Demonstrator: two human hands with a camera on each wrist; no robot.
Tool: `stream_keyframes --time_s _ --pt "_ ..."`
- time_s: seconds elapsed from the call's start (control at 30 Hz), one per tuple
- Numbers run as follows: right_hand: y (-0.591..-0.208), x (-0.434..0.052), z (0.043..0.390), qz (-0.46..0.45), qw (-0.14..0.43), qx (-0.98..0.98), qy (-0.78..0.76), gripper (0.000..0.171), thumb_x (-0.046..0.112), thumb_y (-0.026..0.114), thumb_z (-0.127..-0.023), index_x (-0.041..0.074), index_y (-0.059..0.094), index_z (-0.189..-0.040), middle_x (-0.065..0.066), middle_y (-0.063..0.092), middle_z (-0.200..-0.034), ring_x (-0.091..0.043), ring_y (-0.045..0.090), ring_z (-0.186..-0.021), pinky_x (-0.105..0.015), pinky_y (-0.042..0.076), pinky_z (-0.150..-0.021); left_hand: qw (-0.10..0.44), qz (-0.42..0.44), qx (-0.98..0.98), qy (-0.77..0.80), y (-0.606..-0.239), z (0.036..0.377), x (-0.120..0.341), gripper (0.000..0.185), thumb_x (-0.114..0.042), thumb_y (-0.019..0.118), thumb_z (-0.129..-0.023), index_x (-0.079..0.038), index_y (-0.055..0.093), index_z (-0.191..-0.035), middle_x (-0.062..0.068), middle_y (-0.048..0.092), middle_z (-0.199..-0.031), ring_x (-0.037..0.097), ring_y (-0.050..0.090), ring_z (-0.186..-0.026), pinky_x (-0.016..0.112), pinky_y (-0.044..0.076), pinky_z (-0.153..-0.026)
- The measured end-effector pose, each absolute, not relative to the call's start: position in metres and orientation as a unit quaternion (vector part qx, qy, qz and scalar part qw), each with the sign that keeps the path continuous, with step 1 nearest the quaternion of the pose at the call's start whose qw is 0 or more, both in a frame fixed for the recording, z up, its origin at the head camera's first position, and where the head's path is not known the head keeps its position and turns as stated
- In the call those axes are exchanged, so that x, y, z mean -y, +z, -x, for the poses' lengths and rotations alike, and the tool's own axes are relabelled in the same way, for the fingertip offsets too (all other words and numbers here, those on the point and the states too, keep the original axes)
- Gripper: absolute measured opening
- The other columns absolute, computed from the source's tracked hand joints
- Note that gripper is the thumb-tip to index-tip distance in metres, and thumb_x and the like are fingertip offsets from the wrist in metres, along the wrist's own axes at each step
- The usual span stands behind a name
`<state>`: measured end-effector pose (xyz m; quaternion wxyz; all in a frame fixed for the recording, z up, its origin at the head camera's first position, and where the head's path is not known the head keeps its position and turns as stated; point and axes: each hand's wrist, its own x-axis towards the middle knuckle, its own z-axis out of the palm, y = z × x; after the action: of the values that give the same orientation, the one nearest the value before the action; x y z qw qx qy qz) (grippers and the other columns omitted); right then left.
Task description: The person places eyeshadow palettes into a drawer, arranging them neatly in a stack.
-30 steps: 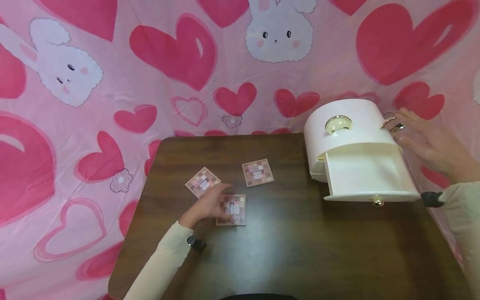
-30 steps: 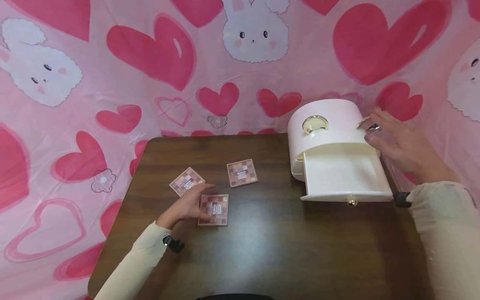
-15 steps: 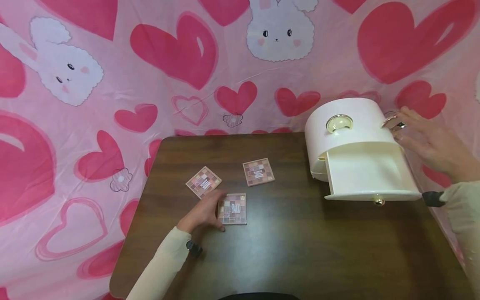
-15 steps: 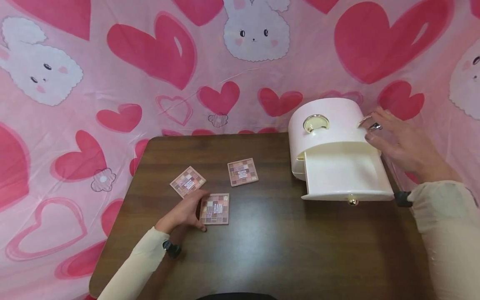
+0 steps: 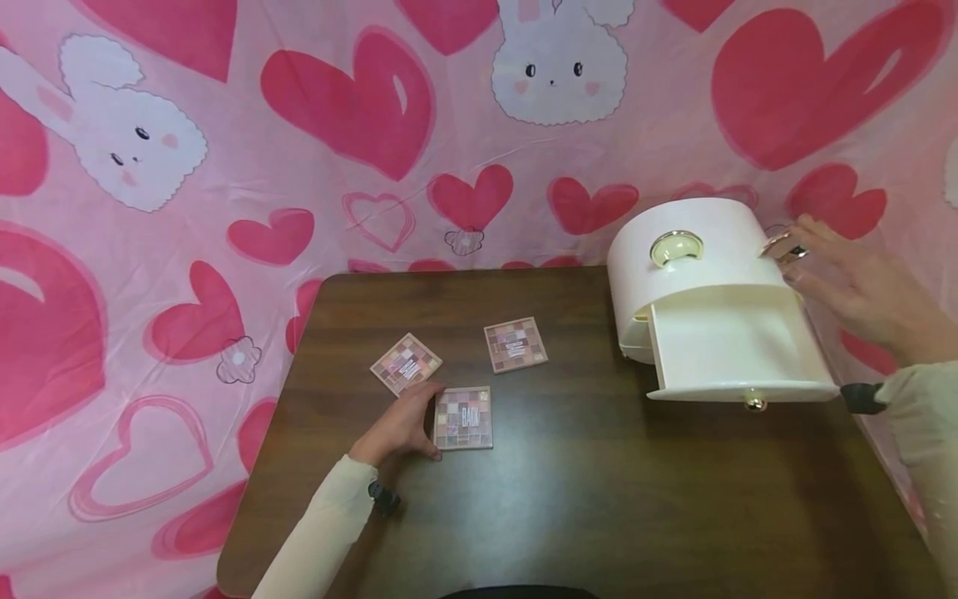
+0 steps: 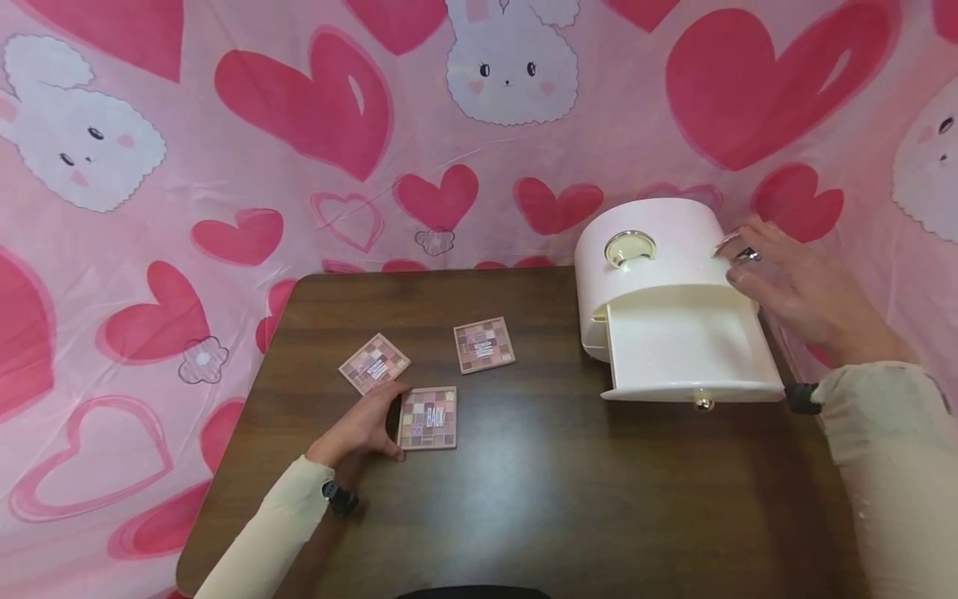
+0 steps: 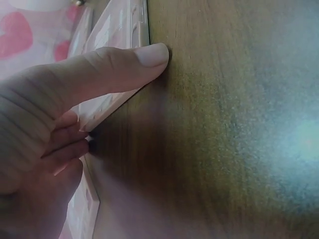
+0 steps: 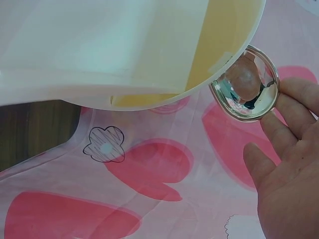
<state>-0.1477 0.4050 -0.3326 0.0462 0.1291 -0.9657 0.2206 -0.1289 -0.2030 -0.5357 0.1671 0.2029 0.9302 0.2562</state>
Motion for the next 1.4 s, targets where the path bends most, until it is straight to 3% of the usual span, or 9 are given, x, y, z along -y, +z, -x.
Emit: stream_keyframes --time_s 0.33,0.67,0.9,1.03,1.4 --pt "-0.336 -0.407 0.146 -0.149 0.067 0.957 0.238 0.066 0.021 0.056 -0.100 0.013 0.028 -0.159 -0.012 0.018 -0.165 -0.037 0.017 -0.150 -0.073 0.016 -0.109 0.161 -0.168 -0.918 0.321 -0.534 0.127 0.208 0.111 -0.024 0.103 -0.050 -0.007 0.048 -0.144 0.009 0.049 -0.144 0.030 0.044 -0.132 0.051 0.034 -0.113" --pt "-0.336 -0.406 0.147 -0.143 0.062 0.958 0.241 0.068 0.023 0.058 -0.099 0.014 0.029 -0.159 -0.013 0.018 -0.165 -0.045 0.017 -0.148 -0.075 0.014 -0.108 0.142 -0.163 -0.903 0.372 -0.521 0.128 0.205 0.108 -0.021 0.101 -0.054 -0.009 0.046 -0.146 0.007 0.047 -0.146 0.031 0.045 -0.132 0.054 0.033 -0.112" --pt "-0.336 -0.406 0.146 -0.147 0.066 0.958 0.238 0.069 0.022 0.058 -0.099 0.016 0.027 -0.160 -0.012 0.018 -0.165 -0.038 0.016 -0.150 -0.077 0.017 -0.105 0.126 -0.174 -0.889 0.403 -0.507 0.131 0.199 0.108 -0.018 0.101 -0.054 -0.012 0.044 -0.146 0.006 0.048 -0.144 0.037 0.044 -0.133 0.058 0.031 -0.112" --pt "-0.336 -0.406 0.146 -0.132 0.057 0.962 0.233 0.070 0.024 0.058 -0.099 0.015 0.025 -0.160 -0.012 0.016 -0.165 -0.041 0.015 -0.149 -0.077 0.015 -0.105 0.119 -0.183 -0.877 0.428 -0.496 0.135 0.193 0.109 -0.015 0.101 -0.052 -0.013 0.045 -0.145 0.006 0.049 -0.141 0.039 0.044 -0.132 0.057 0.032 -0.112" --pt "-0.335 -0.406 0.145 -0.137 0.060 0.958 0.245 0.069 0.023 0.058 -0.099 0.014 0.026 -0.160 -0.013 0.017 -0.165 -0.033 0.011 -0.152 -0.076 0.014 -0.107 0.088 -0.238 -0.843 0.474 -0.462 0.144 0.174 0.109 -0.015 0.102 -0.049 -0.005 0.047 -0.143 0.007 0.050 -0.140 0.025 0.047 -0.128 0.047 0.035 -0.112"
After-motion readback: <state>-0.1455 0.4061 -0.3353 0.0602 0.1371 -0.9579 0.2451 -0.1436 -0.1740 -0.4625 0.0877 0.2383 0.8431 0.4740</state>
